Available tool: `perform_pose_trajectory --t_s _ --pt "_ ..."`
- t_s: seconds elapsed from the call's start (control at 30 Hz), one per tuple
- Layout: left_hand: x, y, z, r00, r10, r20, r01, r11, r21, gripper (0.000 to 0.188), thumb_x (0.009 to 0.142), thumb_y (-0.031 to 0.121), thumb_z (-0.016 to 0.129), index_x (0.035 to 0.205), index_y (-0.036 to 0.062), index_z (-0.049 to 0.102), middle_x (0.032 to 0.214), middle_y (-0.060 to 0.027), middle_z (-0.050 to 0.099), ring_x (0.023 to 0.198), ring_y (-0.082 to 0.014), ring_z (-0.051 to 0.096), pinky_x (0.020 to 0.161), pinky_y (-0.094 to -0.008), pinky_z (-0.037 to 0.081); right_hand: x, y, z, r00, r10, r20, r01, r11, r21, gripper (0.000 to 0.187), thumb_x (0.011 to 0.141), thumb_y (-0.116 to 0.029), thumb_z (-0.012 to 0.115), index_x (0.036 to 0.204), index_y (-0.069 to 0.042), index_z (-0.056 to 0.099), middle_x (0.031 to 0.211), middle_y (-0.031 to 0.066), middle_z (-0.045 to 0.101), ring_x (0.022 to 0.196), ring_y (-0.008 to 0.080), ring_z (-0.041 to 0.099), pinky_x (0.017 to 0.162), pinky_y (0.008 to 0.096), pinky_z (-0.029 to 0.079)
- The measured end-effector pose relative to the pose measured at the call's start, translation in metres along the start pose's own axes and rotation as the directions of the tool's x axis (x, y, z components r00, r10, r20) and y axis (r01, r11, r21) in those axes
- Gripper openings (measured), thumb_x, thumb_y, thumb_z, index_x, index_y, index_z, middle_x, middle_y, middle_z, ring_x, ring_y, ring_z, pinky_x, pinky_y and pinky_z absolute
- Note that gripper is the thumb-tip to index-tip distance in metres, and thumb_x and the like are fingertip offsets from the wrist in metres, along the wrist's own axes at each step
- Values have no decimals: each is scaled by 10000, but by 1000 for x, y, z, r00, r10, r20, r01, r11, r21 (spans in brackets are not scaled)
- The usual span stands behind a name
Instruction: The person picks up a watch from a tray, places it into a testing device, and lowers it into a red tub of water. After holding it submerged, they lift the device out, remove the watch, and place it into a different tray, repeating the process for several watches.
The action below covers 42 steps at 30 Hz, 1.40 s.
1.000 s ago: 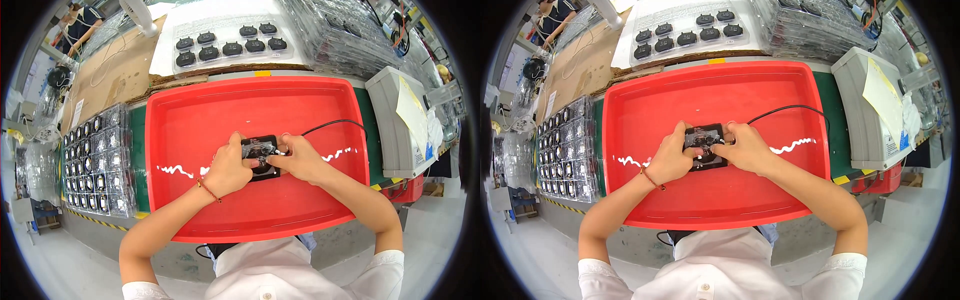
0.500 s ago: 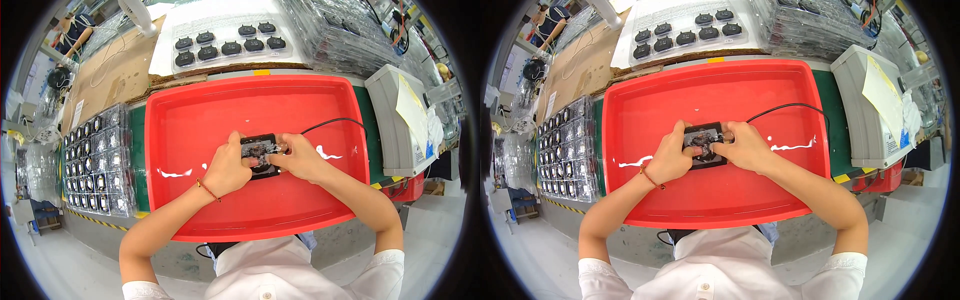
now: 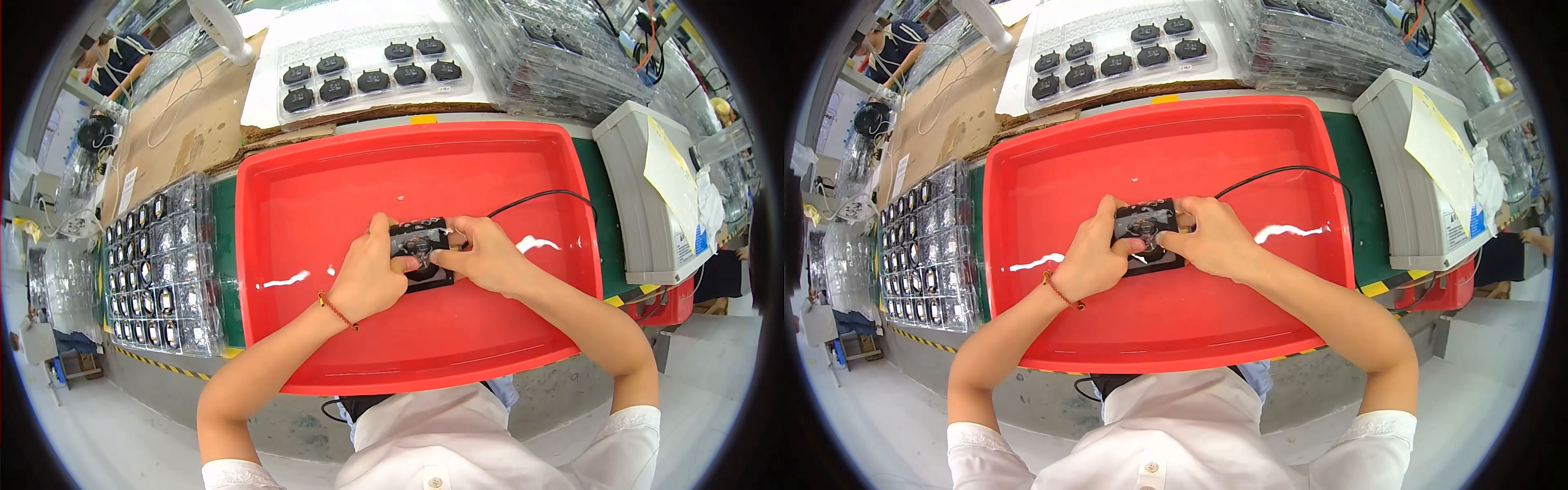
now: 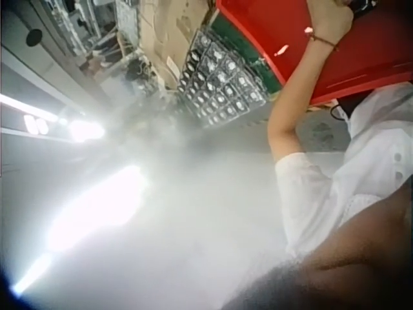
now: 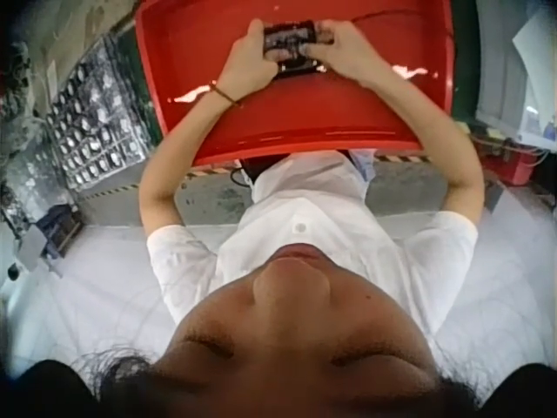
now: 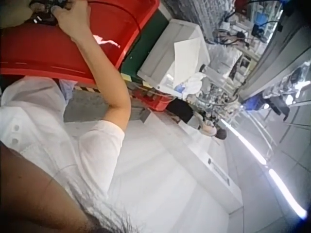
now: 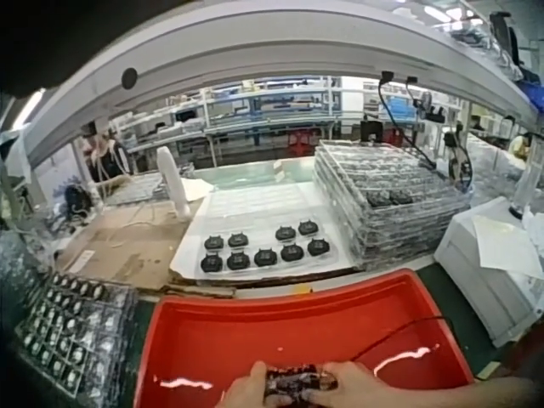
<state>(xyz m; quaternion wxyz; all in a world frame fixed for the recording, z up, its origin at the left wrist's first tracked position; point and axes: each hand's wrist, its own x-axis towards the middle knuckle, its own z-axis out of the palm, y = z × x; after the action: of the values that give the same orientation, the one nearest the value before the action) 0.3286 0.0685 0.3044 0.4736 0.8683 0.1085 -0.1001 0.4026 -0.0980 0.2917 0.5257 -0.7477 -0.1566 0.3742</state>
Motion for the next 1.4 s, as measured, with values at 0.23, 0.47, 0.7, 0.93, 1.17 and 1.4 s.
perform_pose_trajectory --t_s 0.23,0.47,0.7,0.93,1.17,1.4 --pt "-1 5 -3 995 82 -59 -82 997 3 357 746 -18 604 1025 -12 382 883 -238 577 860 -368 589 728 -393 456 -6 -19 -5 992 -124 -32 117 979 -166 333 729 -100 645 1021 38 561 887 158 639 801 206 625 695 303 488" --pt "-1 22 -24 898 390 -205 -404 914 -30 389 711 -30 647 996 14 386 869 -196 525 817 -356 557 695 -382 443 -15 -45 -14 933 -342 -112 346 938 25 312 739 -26 654 1024 26 539 956 133 622 833 154 613 737 280 496" --pt "-3 38 -39 735 618 -279 -618 780 97 652 581 54 765 1150 38 446 1090 -166 464 1033 -320 482 847 -376 428 -6 -38 -18 935 -343 -91 354 901 250 288 756 -12 652 1018 -5 534 954 85 603 847 121 590 760 251 503" --pt "-13 40 -40 701 644 -306 -618 763 191 519 533 64 786 1017 71 598 1265 -151 406 1101 -293 506 875 -367 462 -12 -43 -11 995 -99 -18 93 837 539 206 844 -185 593 987 -48 536 875 77 606 760 156 621 672 292 528" --pt "-10 37 -46 557 704 -441 -708 680 191 503 565 103 793 1023 61 591 1269 -129 418 1145 -308 455 924 -392 411 -11 -34 -17 997 -82 0 65 783 619 165 874 -250 536 921 -92 533 840 42 578 726 177 627 657 301 522" --pt "-12 43 -45 573 767 -288 -695 641 325 519 551 140 816 1004 44 580 1208 -137 454 1142 -301 433 929 -378 394 -11 -36 -17 997 -81 10 57 779 624 172 869 -254 535 950 -103 518 888 61 584 759 220 626 672 327 512"
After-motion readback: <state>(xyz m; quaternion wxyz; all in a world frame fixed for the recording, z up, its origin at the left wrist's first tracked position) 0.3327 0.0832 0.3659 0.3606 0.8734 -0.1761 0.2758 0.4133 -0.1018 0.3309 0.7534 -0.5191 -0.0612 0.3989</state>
